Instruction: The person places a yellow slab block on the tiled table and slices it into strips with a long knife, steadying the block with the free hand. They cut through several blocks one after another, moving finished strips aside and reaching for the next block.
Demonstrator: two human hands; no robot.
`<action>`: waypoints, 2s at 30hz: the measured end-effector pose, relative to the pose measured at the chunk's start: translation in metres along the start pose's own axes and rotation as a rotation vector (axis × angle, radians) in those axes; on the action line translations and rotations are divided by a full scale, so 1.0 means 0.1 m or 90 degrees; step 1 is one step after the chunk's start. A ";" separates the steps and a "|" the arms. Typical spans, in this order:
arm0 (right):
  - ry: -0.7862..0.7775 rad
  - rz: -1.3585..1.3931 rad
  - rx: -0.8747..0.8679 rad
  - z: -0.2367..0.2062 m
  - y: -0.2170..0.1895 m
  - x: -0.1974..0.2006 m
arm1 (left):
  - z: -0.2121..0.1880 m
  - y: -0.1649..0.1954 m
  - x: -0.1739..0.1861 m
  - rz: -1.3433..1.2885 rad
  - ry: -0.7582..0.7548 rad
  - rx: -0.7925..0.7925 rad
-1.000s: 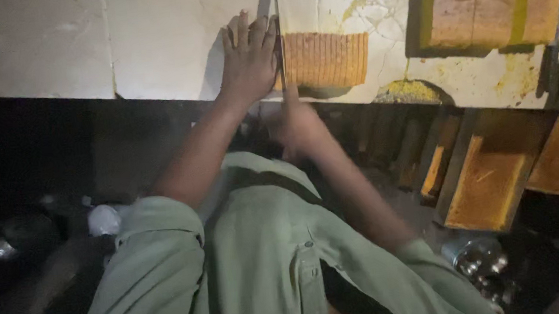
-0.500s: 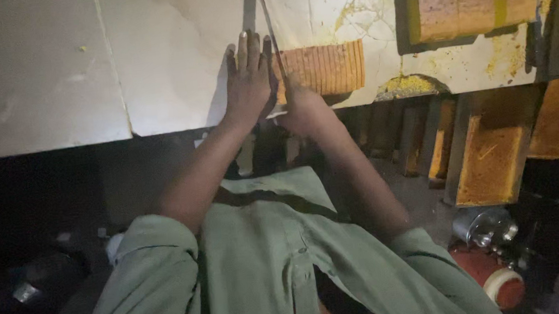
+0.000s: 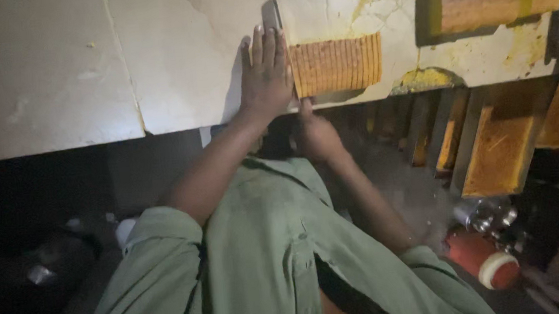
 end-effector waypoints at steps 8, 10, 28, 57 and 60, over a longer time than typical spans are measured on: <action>-0.045 0.066 -0.128 0.01 -0.73 0.39 | -0.06 -0.09 0.07 -0.028 -0.025 0.009; -0.015 0.298 0.105 -0.43 -1.00 0.45 | -0.06 -0.11 0.04 -0.038 -0.013 0.015; -0.091 0.113 -0.190 -0.36 -0.30 0.03 | -0.09 -0.23 -0.17 -0.120 -0.047 0.007; -0.036 0.072 -0.127 0.35 -0.09 -0.18 | -0.20 -0.41 -0.13 -0.036 -0.062 0.038; 0.013 0.048 0.011 0.51 -0.67 0.09 | -0.19 -0.43 -0.13 -0.025 -0.104 0.030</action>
Point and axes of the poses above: each hand's wrist, its own z-axis towards the middle knuckle, its own x-axis out of the back of the hand, y = z × x, the point moved 9 cm from there along z, towards the middle knuckle, and after that the axes turned 14 degrees about z, right-handed, at the moved point
